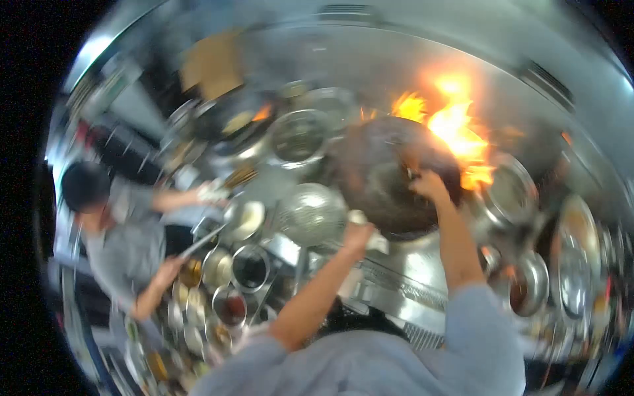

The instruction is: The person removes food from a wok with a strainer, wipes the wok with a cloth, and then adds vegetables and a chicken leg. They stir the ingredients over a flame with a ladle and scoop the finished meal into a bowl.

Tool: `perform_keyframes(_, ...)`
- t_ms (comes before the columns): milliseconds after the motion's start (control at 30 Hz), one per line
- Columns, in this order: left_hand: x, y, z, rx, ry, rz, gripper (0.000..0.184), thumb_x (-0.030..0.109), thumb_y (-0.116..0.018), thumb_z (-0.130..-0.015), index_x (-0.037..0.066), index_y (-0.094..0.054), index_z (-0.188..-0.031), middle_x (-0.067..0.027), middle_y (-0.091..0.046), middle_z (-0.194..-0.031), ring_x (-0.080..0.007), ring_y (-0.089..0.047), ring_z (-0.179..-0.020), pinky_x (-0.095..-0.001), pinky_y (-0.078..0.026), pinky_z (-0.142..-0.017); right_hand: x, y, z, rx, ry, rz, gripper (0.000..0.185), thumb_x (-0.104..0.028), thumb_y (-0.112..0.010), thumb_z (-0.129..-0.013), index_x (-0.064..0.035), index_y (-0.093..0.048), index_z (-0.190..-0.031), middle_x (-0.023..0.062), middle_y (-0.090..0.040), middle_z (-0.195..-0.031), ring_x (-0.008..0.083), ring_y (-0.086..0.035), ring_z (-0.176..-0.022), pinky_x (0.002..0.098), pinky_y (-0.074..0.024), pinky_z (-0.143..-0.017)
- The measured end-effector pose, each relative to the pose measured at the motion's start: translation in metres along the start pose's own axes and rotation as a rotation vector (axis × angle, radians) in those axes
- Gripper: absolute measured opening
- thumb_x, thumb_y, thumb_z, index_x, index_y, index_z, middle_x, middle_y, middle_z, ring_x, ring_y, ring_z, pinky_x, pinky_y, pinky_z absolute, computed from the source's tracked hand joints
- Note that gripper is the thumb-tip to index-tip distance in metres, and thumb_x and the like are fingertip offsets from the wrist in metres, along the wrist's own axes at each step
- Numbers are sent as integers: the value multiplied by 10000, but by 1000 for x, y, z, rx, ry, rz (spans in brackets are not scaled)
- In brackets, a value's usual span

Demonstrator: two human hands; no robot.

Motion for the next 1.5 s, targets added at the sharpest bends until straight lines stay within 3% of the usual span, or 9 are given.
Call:
perform_keyframes(167,53,12,49,321,-130,-272,792,179,-587,-738,-68,-162,-1360,-280,-473,-1223,-368,-510,-1106,-377,-322,-1023,-61,-54,-18,26,-37,-278,582,-287,-662,-715,-72,-537,-1241,158,-626,-1098,279,-604,-963,357,-452,-865)
perform_keyframes(267,31,7,40,136,91,-136,861,194,-672,-730,-80,-147,-1354,-251,-472,-1230,-347,-524,-1080,-368,-454,-876,-83,-65,-47,-16,-44,-768,527,-199,-648,-759,-33,-523,-1243,137,-597,-1100,250,-561,-978,342,-426,-870)
perform_keyframes(567,40,6,67,-175,121,178,871,228,-656,-767,-22,-98,-1387,-219,-474,-1221,-301,-549,-1052,-408,-510,-759,-58,5,107,-640,73,79,579,-101,-676,-668,35,-524,-1210,110,-593,-1102,214,-564,-977,316,-441,-855)
perform_keyframes(767,25,-1,38,114,135,9,743,116,-571,-778,-17,-155,-1380,-205,-480,-1225,-346,-556,-1044,-446,-532,-718,-63,5,39,-514,-133,-206,510,-115,-615,-669,-12,-570,-1166,170,-616,-1089,287,-592,-985,389,-483,-782)
perform_keyframes(900,20,-4,36,209,131,6,710,116,-554,-781,17,-184,-1378,-204,-489,-1224,-355,-557,-1055,-458,-552,-677,-6,-50,13,-504,525,392,558,-186,-614,-690,-26,-534,-1218,240,-590,-1114,336,-583,-1018,391,-438,-878)
perform_keyframes(1200,17,-1,25,347,-5,-153,505,50,-505,-768,-3,-408,-1260,-241,-571,-1104,-359,-570,-1023,-479,-430,-890,-54,-60,23,-633,455,-28,590,-232,-641,-712,-94,-523,-1274,151,-618,-1112,241,-585,-1001,329,-436,-878)
perform_keyframes(1300,6,-4,-21,303,-341,-659,362,326,-615,-745,-21,-642,-842,-215,-624,-943,-356,-599,-836,-450,-420,-838,-86,-68,29,-490,191,-325,608,-302,-666,-710,-108,-537,-1272,96,-614,-1121,167,-568,-973,284,-434,-863)
perform_keyframes(1400,19,14,13,230,-286,-559,216,120,-610,-754,-38,-576,-898,-154,-622,-837,-260,-599,-774,-388,-477,-645,-112,-21,117,-395,227,5,729,-430,-669,-639,-34,-539,-1237,223,-555,-1202,308,-517,-1139,362,-397,-953)
perform_keyframes(1500,66,33,78,197,-373,-261,187,77,-552,-756,-31,-566,-909,-94,-595,-781,-178,-551,-648,-340,-448,-572,-61,53,179,-529,-54,198,625,-390,-700,-634,-221,-580,-1223,47,-673,-937,190,-634,-760,327,-525,-645)
Point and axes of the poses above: each hand's wrist, its own z-axis away from the middle knuckle, its own y-axis out of the back of the hand, x = y × z, the point moved 9 cm from there along -z, towards the middle knuckle
